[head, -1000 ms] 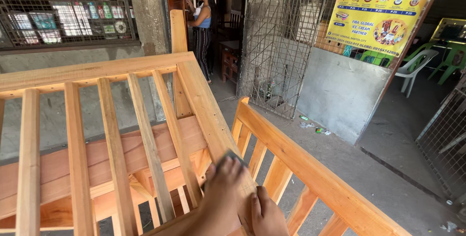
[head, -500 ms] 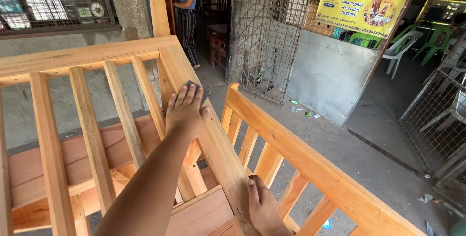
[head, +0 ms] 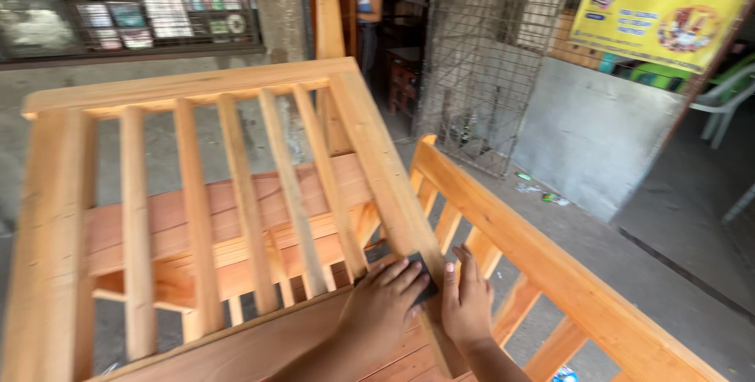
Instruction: The person sands a wooden chair frame and a small slatted wooden panel using a sanding block, working over the slats, rails, and seat surfaces. They reposition the chair and panel between sanding passes and continue sanding the seat and armrest areas by hand.
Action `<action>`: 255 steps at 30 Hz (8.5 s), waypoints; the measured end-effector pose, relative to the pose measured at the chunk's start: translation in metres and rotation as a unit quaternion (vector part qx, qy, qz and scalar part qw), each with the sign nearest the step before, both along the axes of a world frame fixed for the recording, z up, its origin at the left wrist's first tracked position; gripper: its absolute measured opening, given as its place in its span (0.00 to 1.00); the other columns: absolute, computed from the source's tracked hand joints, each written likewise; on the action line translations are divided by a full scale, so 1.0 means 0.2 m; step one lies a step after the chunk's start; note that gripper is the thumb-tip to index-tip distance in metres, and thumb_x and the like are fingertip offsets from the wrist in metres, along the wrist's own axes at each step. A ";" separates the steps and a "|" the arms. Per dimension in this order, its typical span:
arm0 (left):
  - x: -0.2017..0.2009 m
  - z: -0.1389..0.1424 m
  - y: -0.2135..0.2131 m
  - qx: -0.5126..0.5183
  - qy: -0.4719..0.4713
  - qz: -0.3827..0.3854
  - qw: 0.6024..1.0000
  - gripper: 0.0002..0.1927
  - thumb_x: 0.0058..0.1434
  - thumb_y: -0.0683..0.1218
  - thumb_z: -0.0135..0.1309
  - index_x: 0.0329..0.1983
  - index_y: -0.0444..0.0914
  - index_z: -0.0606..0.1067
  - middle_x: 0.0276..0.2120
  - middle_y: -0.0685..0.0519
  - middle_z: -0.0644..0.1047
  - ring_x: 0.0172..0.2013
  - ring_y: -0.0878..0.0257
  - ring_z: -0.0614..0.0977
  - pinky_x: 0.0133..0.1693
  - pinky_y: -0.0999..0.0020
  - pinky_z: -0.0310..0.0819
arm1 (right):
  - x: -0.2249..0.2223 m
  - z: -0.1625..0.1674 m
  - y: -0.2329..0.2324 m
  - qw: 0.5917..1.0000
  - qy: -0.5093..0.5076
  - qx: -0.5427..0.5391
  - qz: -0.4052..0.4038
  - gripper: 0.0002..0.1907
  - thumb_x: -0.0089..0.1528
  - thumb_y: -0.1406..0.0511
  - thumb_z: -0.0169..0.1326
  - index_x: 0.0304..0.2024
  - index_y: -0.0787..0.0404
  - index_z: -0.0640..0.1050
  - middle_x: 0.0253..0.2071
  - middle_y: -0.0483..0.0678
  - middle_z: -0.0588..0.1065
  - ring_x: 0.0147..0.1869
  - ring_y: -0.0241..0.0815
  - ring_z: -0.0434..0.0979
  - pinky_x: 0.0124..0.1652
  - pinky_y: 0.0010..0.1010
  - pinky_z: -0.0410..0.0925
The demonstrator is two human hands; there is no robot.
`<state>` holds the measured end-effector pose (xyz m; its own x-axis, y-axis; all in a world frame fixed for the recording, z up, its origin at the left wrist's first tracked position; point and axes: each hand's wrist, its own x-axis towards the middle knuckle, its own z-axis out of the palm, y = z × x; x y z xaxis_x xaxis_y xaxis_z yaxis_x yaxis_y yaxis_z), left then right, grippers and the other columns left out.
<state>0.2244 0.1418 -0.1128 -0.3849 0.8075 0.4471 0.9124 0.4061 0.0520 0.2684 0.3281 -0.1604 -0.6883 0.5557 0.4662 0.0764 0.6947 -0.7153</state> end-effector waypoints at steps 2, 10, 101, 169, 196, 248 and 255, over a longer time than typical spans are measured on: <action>0.06 -0.06 -0.12 0.013 0.033 0.015 0.999 0.29 0.65 0.51 0.53 0.68 0.40 0.67 0.70 0.50 0.67 0.71 0.54 0.62 0.68 0.51 0.51 | -0.01 0.01 -0.03 0.994 0.050 0.095 0.005 0.24 0.69 0.56 0.40 0.64 0.59 0.69 0.72 0.58 0.63 0.77 0.55 0.59 0.68 0.52 0.47; 0.15 -0.26 -0.91 0.095 0.052 0.243 0.964 0.36 0.60 0.59 0.54 0.70 0.45 0.64 0.68 0.50 0.64 0.68 0.56 0.62 0.64 0.47 0.50 | -0.12 0.06 -0.44 0.964 0.077 0.193 0.165 0.29 0.68 0.56 0.44 0.70 0.61 0.66 0.77 0.58 0.54 0.82 0.55 0.44 0.70 0.55 0.34; -0.37 0.16 -1.83 0.147 0.059 0.471 0.868 0.34 0.68 0.61 0.49 0.76 0.54 0.59 0.67 0.31 0.59 0.59 0.36 0.62 0.61 0.41 0.54 | -0.30 0.27 -1.61 0.970 -0.080 0.157 0.168 0.32 0.65 0.55 0.51 0.65 0.68 0.63 0.36 0.63 0.79 0.40 0.65 0.80 0.42 0.53 0.71; 2.36 -1.97 -1.67 -0.273 -0.668 -0.084 0.687 0.17 0.59 0.53 0.64 0.38 0.33 0.80 0.32 0.51 0.82 0.31 0.62 0.80 0.36 0.62 0.74 | 3.40 -1.70 -3.00 0.617 -0.167 -0.327 -0.696 0.58 0.54 0.53 0.69 0.73 0.71 0.50 0.73 0.66 0.57 0.77 0.60 0.55 0.69 0.42 0.54; 2.21 -2.66 -1.75 -0.368 -0.736 0.089 0.561 0.42 0.48 0.60 0.69 0.65 0.41 0.70 0.54 0.51 0.81 0.54 0.57 0.81 0.56 0.50 0.69 | 3.52 -2.48 -3.17 0.307 0.261 -0.734 -0.547 0.33 0.52 0.57 0.68 0.58 0.61 0.75 0.51 0.55 0.80 0.56 0.56 0.80 0.58 0.58 0.69; 0.93 -1.77 -2.05 0.084 -0.771 0.106 0.622 0.42 0.63 0.40 0.44 0.79 0.54 0.48 0.56 0.48 0.75 0.40 0.50 0.84 0.39 0.47 0.82 | 1.89 -1.45 -2.26 0.685 -0.148 -0.540 -0.466 0.50 0.57 0.57 0.63 0.77 0.52 0.55 0.70 0.57 0.69 0.71 0.53 0.71 0.64 0.44 0.67; 0.28 -0.99 -2.20 0.271 -0.673 0.251 0.640 0.31 0.64 0.45 0.53 0.69 0.47 0.58 0.50 0.52 0.75 0.41 0.58 0.80 0.42 0.58 0.76 | 1.08 -0.64 -2.11 0.868 -0.037 -0.354 -0.346 0.39 0.59 0.56 0.63 0.69 0.60 0.66 0.70 0.54 0.67 0.73 0.48 0.67 0.64 0.35 0.63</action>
<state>0.2800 -0.2973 -0.3113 -0.8662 0.2977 -0.4014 -0.3466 0.2208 0.9117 0.4837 -0.0940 -0.2881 -0.0896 0.9772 -0.1927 0.3647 -0.1479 -0.9193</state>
